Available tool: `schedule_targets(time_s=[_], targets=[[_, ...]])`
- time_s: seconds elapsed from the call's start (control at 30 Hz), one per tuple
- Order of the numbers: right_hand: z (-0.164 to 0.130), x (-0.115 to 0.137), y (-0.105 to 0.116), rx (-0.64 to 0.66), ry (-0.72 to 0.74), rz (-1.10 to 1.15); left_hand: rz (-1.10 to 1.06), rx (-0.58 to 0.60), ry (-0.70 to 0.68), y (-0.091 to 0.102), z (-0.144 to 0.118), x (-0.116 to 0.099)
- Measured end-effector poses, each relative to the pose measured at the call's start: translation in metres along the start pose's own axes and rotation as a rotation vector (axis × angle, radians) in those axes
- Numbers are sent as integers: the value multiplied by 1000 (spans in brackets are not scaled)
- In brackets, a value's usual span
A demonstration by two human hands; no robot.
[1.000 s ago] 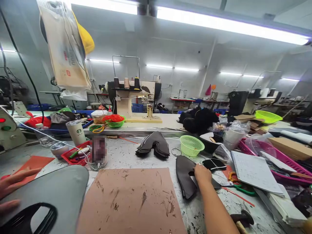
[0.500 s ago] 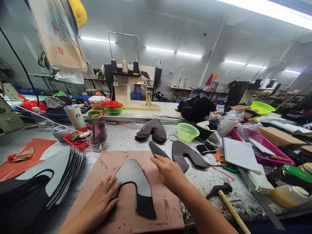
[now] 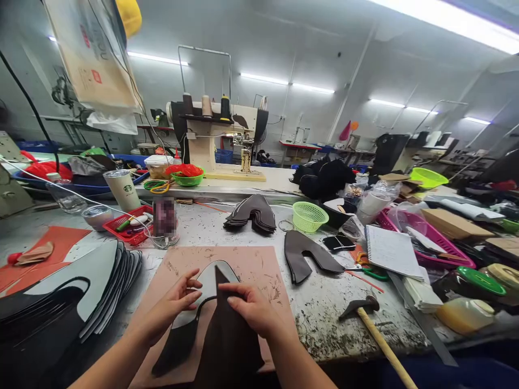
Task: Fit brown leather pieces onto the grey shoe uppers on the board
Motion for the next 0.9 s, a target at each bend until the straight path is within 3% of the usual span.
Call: schedule_targets(time_s=[0.03,0.1,0.17,0.23,0.3,0.37,0.5,0.57,0.9], targets=[[-4,3,-8,60,29,10,-32,11,-19,-2,1,3],[-11,14,-17,137,105,37,-140,155,-57,-14,0,3],[-11,18,-12,77,126,78,-259,331,-68,-26,-5,-1],[-3,10,1,-63,63,82,-324,375,-26,-27,-7,-3],[8,-7,12,-170,-26,7,-279,283,54,-18,-1,3],[21,-22,15,-215,-69,-119,-94,153,70,-5,10,9],[36,-35,15,-303,30,-373,547,-58,-181,13,34,8],[39,-36,15,-335,88,-474,712,-81,-242,13,42,13],[40,-36,16,-364,118,-639,923,-64,-240,8,50,17]])
Point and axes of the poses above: each hand's wrist, its own z-axis towards the middle knuckle, its own y-axis out of the back of the hand, x = y × z, the point moved 7 cm from there along z, towards the middle knuckle, and after that the axes turned 3 degrees about -y, right-handed, at the moved point
